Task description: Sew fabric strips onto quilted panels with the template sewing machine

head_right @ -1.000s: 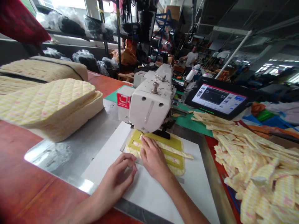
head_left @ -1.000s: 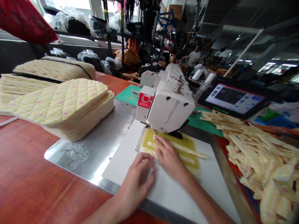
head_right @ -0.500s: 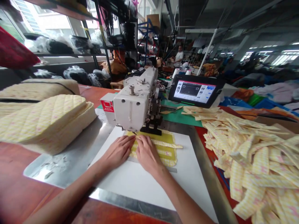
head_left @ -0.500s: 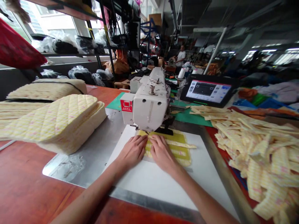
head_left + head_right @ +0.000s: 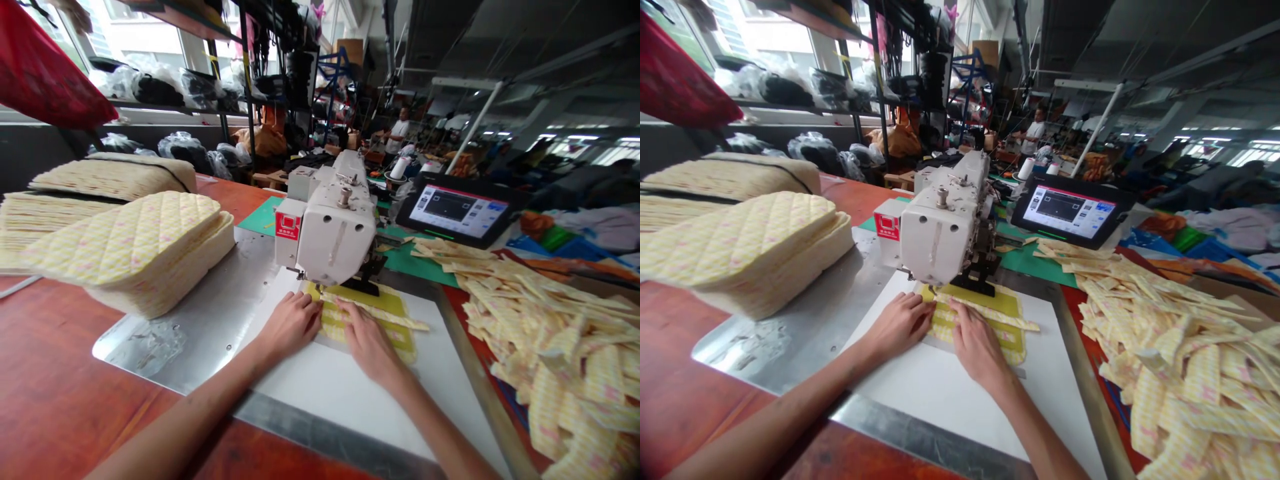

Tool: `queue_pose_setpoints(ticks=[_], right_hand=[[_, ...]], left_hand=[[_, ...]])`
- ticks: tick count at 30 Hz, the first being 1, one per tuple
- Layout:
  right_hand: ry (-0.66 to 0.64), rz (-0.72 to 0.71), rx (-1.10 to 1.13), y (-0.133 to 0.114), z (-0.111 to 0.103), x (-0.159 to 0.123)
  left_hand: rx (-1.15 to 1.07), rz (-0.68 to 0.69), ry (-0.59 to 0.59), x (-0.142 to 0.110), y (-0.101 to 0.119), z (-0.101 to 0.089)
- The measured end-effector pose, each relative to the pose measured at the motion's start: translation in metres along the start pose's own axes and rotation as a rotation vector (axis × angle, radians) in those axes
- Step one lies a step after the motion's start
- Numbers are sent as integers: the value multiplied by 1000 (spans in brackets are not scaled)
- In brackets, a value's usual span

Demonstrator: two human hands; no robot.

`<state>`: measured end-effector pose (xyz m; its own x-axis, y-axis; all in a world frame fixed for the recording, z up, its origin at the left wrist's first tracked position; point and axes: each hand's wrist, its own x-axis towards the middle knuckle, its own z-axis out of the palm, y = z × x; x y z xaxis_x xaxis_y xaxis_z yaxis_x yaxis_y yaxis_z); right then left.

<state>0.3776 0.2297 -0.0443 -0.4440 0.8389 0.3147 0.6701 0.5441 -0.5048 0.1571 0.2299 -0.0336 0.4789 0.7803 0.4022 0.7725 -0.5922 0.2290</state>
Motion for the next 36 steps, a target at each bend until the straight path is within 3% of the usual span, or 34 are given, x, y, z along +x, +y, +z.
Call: queue_pose_setpoints(ticks=[6, 13, 22, 29, 32, 36], right_hand=[[14, 21, 14, 7, -1, 15], [39, 64, 59, -3, 9, 24], [45, 56, 23, -12, 10, 7], [39, 38, 34, -9, 1, -4], [34, -35, 0, -2, -4, -6], [111, -72, -158, 26, -20, -17]], left_hand=[[-30, -32, 40, 5, -10, 4], [-47, -60, 46, -5, -21, -5], [-59, -83, 27, -21, -9, -9], [-69, -83, 29, -15, 3, -2], [-74, -71, 27, -14, 3, -2], [-98, -62, 5, -21, 6, -7]])
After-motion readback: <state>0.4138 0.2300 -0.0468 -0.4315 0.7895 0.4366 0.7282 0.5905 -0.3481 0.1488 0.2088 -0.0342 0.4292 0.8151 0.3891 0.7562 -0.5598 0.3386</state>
